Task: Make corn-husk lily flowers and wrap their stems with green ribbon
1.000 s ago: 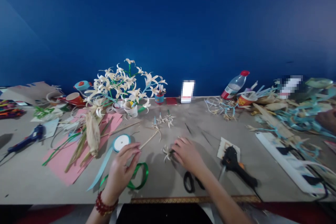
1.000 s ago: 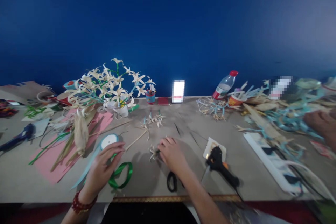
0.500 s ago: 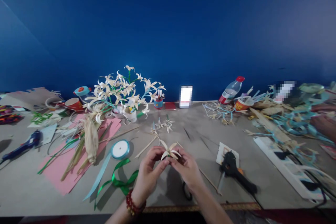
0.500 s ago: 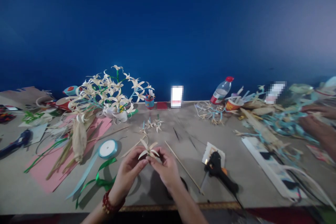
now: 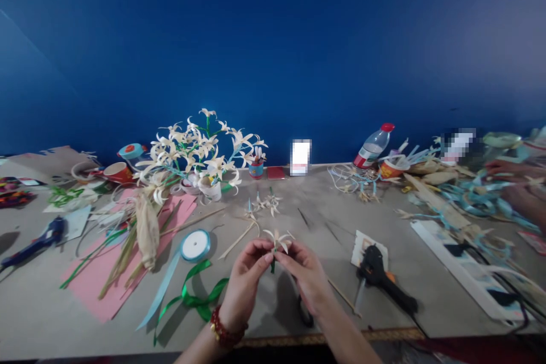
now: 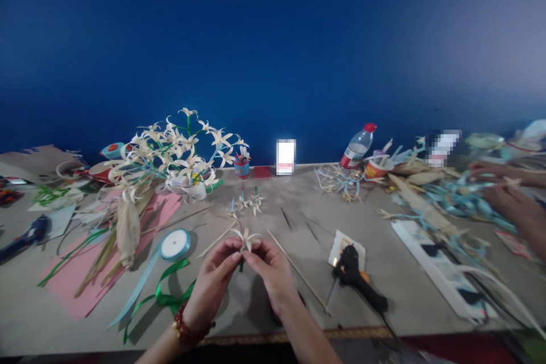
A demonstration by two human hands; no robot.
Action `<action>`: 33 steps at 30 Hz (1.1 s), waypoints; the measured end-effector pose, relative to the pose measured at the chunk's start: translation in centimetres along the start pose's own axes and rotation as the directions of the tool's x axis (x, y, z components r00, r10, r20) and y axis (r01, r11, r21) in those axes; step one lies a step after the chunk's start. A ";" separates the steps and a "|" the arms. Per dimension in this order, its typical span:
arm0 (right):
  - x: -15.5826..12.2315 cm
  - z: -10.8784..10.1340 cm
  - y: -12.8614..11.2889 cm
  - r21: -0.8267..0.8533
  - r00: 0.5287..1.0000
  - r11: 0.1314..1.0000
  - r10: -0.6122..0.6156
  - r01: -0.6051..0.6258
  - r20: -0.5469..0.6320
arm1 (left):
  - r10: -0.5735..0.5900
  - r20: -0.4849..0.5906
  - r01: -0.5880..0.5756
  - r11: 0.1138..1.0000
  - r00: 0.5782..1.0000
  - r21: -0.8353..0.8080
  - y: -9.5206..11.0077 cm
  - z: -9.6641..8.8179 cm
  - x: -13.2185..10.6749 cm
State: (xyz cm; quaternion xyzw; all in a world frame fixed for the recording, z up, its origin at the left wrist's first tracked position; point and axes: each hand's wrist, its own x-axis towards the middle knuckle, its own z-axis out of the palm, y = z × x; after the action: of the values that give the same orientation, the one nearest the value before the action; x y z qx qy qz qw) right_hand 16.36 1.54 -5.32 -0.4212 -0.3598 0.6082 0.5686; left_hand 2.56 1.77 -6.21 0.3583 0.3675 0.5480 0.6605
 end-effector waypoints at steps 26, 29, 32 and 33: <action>-0.4 0.0 0.4 -0.117 0.991 0.985 -0.130 0.130 0.007 | 0.277 0.112 -0.290 0.764 0.954 0.576 0.5 -0.1 -1.2; -0.7 0.1 0.4 -0.174 0.987 0.972 -0.158 0.159 0.019 | 0.276 0.136 -0.301 0.741 0.951 0.601 0.8 0.0 -1.3; -0.9 0.0 0.4 -0.237 0.976 0.947 -0.217 0.219 0.035 | 0.256 0.137 -0.286 0.747 0.957 0.600 0.7 -0.1 -1.3; -0.9 -0.1 0.5 -0.254 0.973 0.939 -0.228 0.231 0.041 | 0.244 0.135 -0.275 0.752 0.960 0.599 0.5 -0.2 -1.3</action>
State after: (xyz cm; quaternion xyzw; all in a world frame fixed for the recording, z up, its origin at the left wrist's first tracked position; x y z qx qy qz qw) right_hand 16.24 0.61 -5.68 -0.4430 -0.4854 0.4883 0.5741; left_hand 2.00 0.60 -5.69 0.6132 0.4555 0.4768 0.4350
